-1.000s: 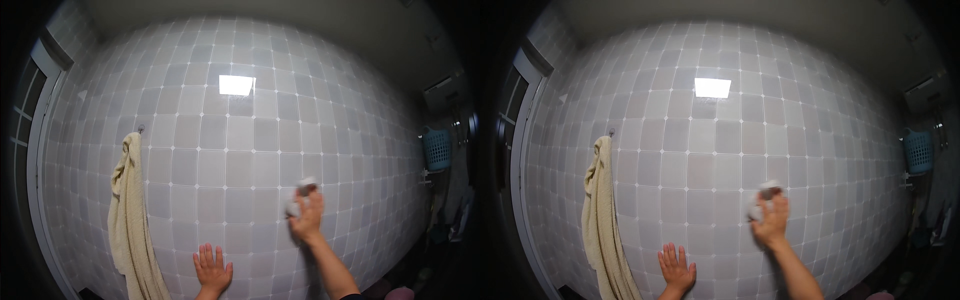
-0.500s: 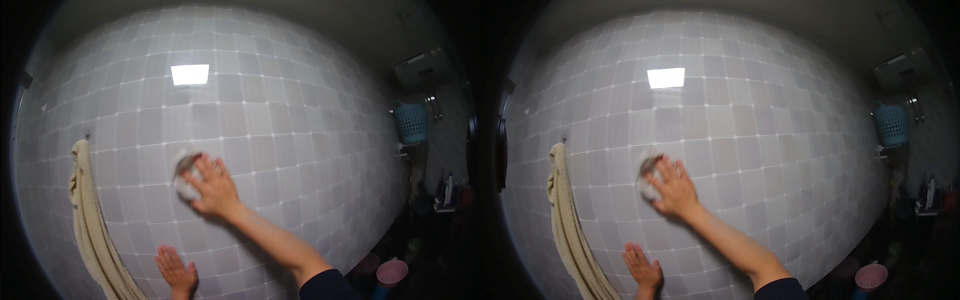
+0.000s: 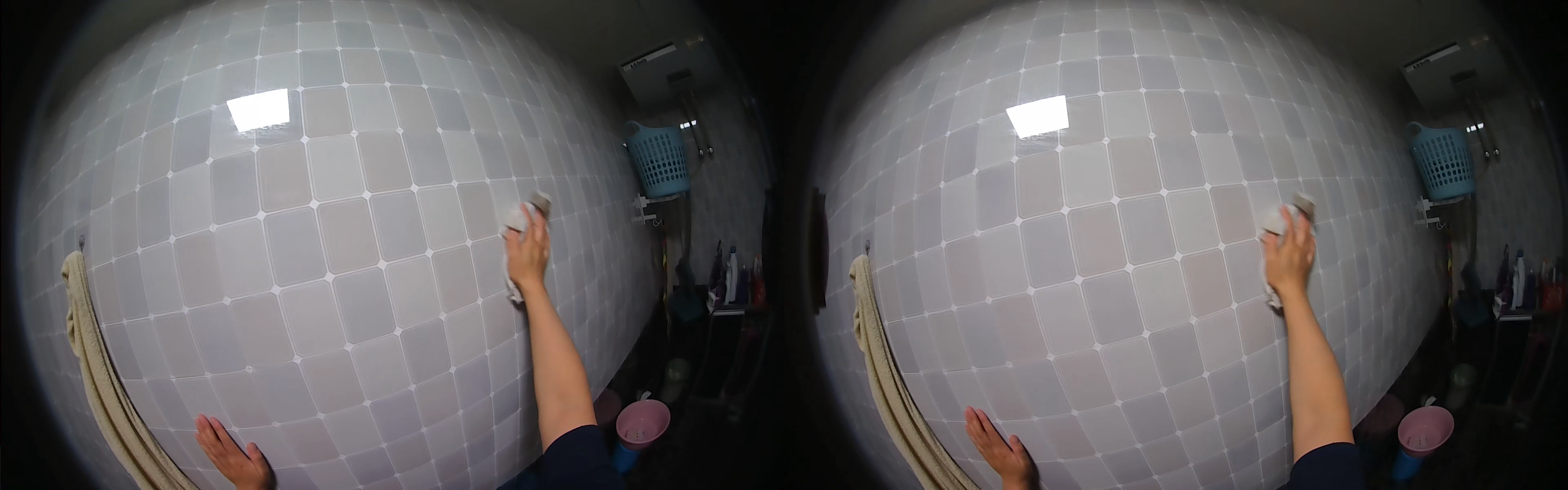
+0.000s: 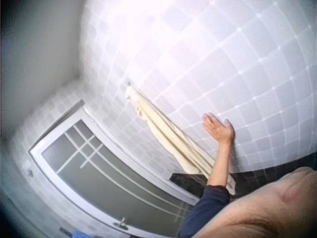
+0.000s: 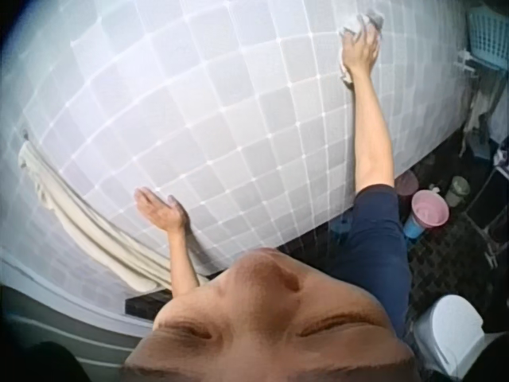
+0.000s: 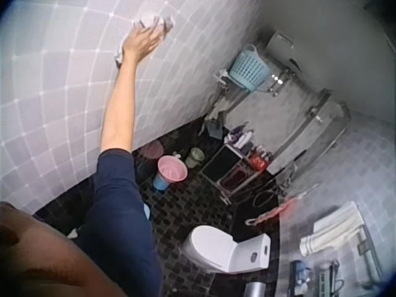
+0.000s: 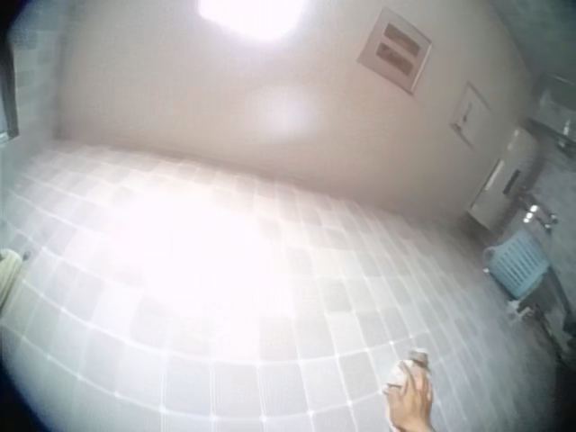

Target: The person cleans a tiled wall in a bathroom by hand with a cloth.

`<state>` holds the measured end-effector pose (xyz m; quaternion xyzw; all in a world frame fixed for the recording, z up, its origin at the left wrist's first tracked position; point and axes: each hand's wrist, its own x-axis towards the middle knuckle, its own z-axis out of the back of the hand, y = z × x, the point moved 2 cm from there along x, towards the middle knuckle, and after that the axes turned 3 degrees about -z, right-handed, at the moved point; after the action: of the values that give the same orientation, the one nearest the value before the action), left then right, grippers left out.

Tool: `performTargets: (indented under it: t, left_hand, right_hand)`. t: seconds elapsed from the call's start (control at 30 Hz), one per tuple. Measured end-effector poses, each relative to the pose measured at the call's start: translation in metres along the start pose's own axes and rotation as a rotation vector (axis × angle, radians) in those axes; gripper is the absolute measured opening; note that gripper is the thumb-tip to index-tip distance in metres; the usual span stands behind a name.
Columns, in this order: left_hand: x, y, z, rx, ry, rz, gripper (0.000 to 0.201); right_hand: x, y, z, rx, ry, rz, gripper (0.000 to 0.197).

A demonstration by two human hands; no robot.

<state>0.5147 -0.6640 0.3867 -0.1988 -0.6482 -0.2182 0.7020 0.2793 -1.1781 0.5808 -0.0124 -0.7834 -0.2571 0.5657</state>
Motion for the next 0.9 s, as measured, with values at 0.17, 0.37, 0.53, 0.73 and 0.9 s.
performTargets:
  t: [0.17,0.37,0.53,0.73,0.9]
  left_hand:
    - [0.0,0.009,-0.001,0.045,0.007,-0.028,0.064]
    - [-0.007,0.016,-0.012,0.016,0.011,-0.056,0.064]
    - [-0.007,0.017,-0.009,-0.009,0.011,-0.081,0.062]
    - [-0.007,0.021,-0.012,-0.019,0.036,-0.089,0.063]
    - [-0.005,0.017,-0.016,-0.105,-0.061,-0.088,0.065]
  right_hand:
    - [-0.046,-0.068,0.007,-0.017,-0.008,-0.182,0.059]
    - [-0.074,0.032,0.012,-0.016,0.029,0.066,0.065]
    - [-0.116,0.182,0.011,0.008,0.21,0.231,0.077]
    - [-0.21,0.311,0.017,0.422,0.388,0.546,0.065]
    - [-0.266,0.309,0.025,0.559,0.444,0.846,0.059]
